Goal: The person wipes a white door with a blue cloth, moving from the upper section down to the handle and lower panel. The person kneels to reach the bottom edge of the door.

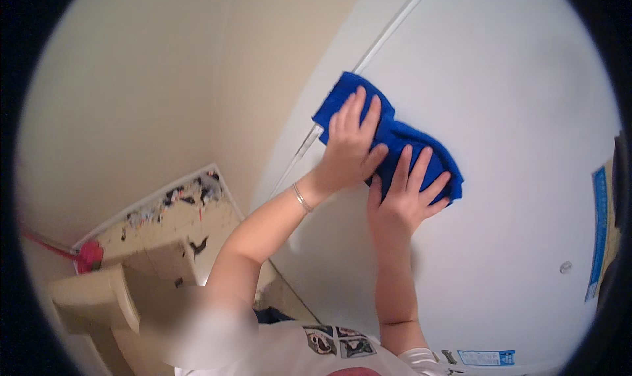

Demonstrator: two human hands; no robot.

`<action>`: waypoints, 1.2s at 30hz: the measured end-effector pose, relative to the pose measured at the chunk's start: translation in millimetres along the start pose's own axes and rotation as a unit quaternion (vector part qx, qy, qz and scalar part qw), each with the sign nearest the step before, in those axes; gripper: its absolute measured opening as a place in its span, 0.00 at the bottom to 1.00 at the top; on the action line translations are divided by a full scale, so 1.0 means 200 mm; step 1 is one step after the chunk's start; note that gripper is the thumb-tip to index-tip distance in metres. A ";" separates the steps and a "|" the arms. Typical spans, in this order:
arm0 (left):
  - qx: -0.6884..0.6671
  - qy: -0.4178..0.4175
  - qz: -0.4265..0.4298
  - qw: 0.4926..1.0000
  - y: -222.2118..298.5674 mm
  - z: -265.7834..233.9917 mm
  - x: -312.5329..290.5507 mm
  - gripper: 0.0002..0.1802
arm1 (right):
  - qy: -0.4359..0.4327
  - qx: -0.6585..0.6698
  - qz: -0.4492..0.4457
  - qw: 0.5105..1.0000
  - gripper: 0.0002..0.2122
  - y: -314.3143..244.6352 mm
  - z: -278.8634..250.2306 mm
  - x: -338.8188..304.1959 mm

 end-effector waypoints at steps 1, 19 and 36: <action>0.021 -0.004 0.001 1.000 0.03 -0.02 0.11 0.38 | 0.018 0.010 0.003 1.000 0.30 0.03 -0.07 0.08; 0.027 0.006 -0.048 0.998 -0.07 0.01 -0.16 0.45 | -0.016 0.032 -0.070 0.997 0.30 0.02 -0.06 -0.15; 0.032 0.083 0.123 0.988 0.76 -0.13 0.74 0.39 | 0.131 -0.048 -0.016 0.990 0.30 0.51 -0.68 0.39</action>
Point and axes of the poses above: each hand's wrist, its own x-axis towards the middle knuckle, its own z-axis out of the palm, y = z × x, the point moved 8 cm from there along x, towards the middle knuckle, and after that the axes turned 11 degrees about -z, right-handed, at the moved point
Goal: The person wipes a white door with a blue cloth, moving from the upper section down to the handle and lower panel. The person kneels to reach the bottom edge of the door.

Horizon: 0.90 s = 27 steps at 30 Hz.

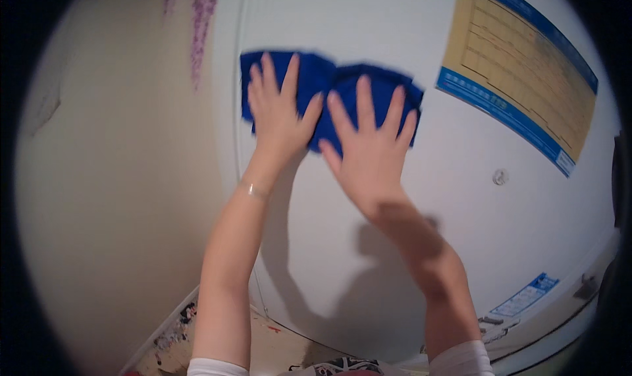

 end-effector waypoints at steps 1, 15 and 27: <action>-0.001 -0.021 0.006 1.000 -0.01 0.01 -0.13 0.40 | -0.010 0.020 0.000 1.000 0.30 -0.01 0.02 -0.10; 0.011 0.010 0.054 0.998 0.48 0.05 -0.06 0.42 | -0.017 -0.064 0.033 0.997 0.36 0.30 -0.26 -0.23; -0.071 -0.040 0.181 0.980 1.17 0.04 -0.39 0.36 | 0.056 -0.139 0.064 0.987 0.37 0.69 -0.74 -0.64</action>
Point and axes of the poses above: each hand's wrist, its own x-axis towards the middle knuckle, its own z-axis out of the palm, y = z × x, the point moved 8 cm from there along x, towards the middle knuckle, and after that the axes turned 11 degrees about -z, right-handed, at the moved point
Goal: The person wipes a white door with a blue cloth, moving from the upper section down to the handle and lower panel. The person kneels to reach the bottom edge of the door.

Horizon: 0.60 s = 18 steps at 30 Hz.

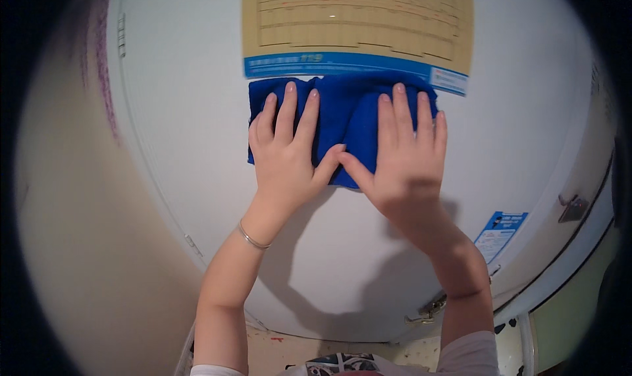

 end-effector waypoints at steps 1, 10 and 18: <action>-0.014 0.000 0.001 1.000 0.05 0.01 0.02 0.36 | 0.003 -0.016 0.004 1.000 0.37 0.06 -0.03 -0.04; -0.077 -0.069 0.076 0.992 0.74 0.27 0.04 0.37 | -0.015 -0.142 0.133 0.981 0.37 0.58 -0.19 -0.42; -0.067 -0.054 0.101 0.991 1.15 0.42 0.06 0.34 | 0.005 -0.184 0.206 0.961 0.36 0.94 -0.28 -0.59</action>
Point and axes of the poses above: each hand's wrist, its own x-axis towards the middle knuckle, its own z-axis out of the palm, y = z × x, the point moved 8 cm from there along x, towards the middle knuckle, and after that the axes turned 11 degrees about -z, right-handed, at the moved point
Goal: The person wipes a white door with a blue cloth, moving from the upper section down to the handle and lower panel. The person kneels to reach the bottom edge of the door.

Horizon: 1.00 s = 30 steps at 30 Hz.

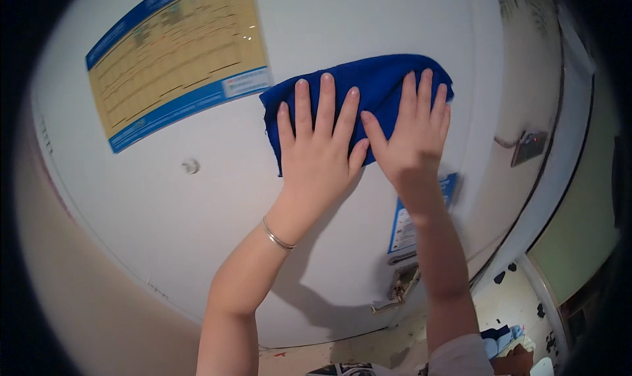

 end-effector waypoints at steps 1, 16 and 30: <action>-0.002 -0.010 0.016 1.000 0.04 0.03 -0.01 0.33 | 0.010 -0.003 0.005 1.000 0.36 0.04 0.00 -0.04; 0.042 0.049 0.078 0.995 0.32 0.11 0.20 0.27 | 0.051 0.078 0.124 0.988 0.33 0.37 0.10 -0.07; 0.100 -0.065 0.013 0.993 -0.03 0.16 -0.58 0.28 | -0.065 0.232 0.036 0.970 0.27 -0.18 0.04 -0.64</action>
Point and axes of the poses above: each hand's wrist, its own x-axis towards the middle knuckle, its own z-axis out of the palm, y = z × x, the point moved 8 cm from there along x, towards the middle knuckle, and after that the axes turned 11 degrees about -z, right-handed, at the moved point
